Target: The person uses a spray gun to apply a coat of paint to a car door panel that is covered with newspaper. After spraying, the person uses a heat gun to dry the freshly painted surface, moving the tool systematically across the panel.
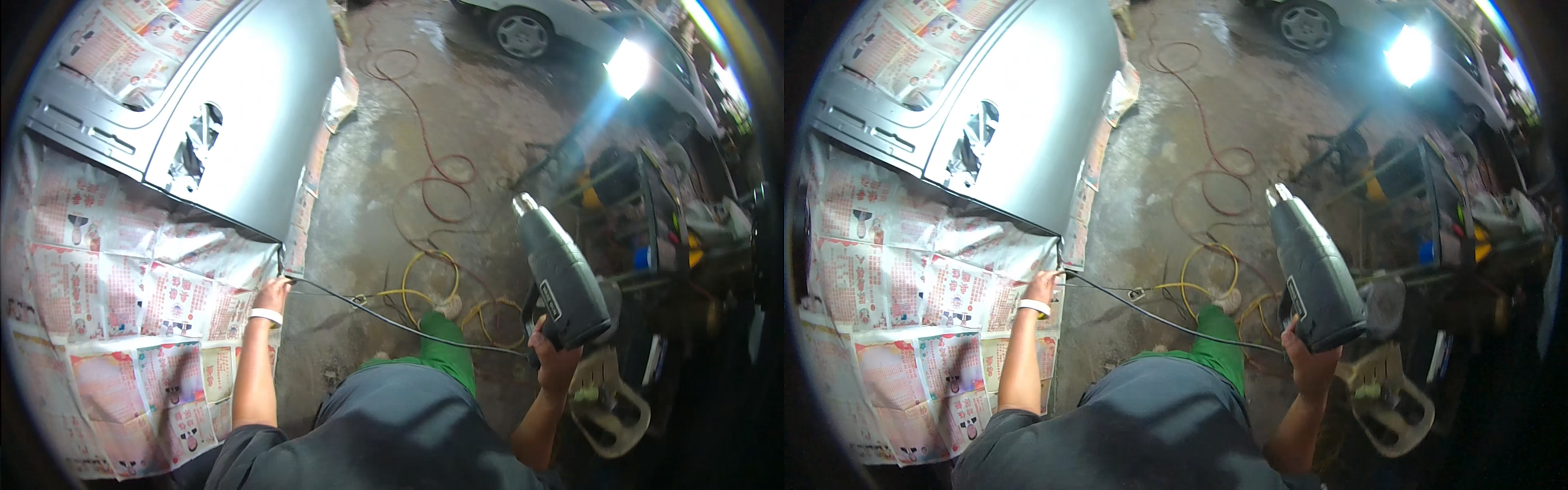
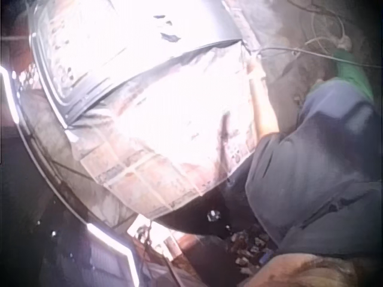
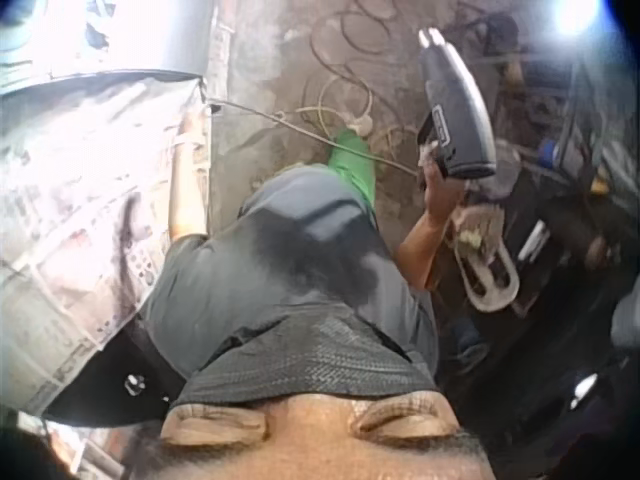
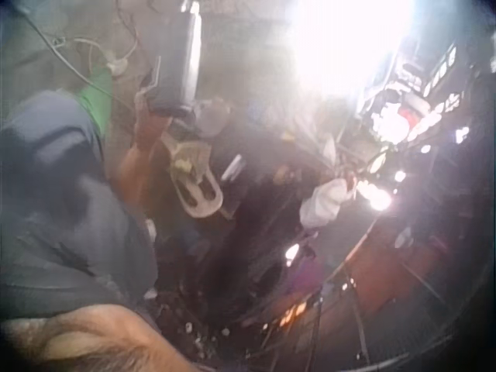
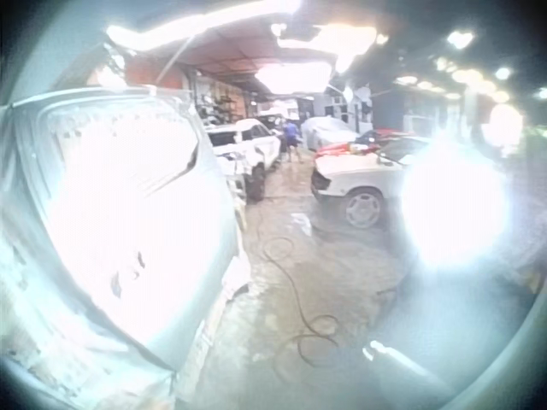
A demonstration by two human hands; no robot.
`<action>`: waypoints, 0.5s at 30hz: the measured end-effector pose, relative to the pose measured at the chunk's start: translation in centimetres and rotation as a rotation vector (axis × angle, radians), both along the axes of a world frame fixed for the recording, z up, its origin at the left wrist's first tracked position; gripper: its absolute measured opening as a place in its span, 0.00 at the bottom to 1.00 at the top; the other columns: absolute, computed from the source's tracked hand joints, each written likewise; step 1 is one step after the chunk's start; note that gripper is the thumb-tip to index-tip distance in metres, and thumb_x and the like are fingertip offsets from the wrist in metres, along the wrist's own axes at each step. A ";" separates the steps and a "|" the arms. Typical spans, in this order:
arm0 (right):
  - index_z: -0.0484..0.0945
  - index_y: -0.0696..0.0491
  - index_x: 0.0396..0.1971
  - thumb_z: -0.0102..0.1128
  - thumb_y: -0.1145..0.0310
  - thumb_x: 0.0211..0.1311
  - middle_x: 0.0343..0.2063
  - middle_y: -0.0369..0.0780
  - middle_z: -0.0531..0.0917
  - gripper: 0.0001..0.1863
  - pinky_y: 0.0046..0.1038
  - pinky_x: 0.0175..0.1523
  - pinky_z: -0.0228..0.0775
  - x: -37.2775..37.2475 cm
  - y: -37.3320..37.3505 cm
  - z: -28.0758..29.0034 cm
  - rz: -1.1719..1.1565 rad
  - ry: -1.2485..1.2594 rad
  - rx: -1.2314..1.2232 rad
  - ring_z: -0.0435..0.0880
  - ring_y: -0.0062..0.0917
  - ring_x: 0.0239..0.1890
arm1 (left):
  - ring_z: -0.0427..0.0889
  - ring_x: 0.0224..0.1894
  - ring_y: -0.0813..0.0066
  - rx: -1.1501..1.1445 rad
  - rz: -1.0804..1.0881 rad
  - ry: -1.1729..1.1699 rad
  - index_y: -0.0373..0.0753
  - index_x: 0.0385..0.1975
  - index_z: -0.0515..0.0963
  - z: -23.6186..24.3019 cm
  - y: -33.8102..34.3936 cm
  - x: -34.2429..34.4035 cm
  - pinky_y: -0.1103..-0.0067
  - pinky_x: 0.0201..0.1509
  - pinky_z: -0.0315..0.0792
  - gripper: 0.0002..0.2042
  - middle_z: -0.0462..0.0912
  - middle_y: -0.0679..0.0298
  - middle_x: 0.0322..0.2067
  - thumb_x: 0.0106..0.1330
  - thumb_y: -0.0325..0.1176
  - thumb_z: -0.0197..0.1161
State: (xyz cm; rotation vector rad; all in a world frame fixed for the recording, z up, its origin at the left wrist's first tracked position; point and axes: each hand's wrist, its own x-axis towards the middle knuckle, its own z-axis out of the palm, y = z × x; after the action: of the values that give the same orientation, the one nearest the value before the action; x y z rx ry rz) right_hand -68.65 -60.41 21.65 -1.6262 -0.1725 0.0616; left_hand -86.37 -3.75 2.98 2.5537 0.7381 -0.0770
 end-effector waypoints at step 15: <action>0.75 0.62 0.46 0.59 0.78 0.60 0.32 0.41 0.81 0.14 0.27 0.38 0.75 23.4 4.3 5.0 0.135 -0.061 0.043 0.79 0.23 0.30 | 0.78 0.55 0.49 0.019 0.081 0.143 0.33 0.47 0.81 -13.6 -2.2 18.3 0.64 0.61 0.71 0.18 0.82 0.50 0.50 0.72 0.40 0.50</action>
State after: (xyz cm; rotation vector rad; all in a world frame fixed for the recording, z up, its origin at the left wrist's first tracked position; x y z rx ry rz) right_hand -45.25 -56.09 26.69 -1.5725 -0.3288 0.1110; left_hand -68.08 -5.98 -10.64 2.5528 0.8994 -0.2290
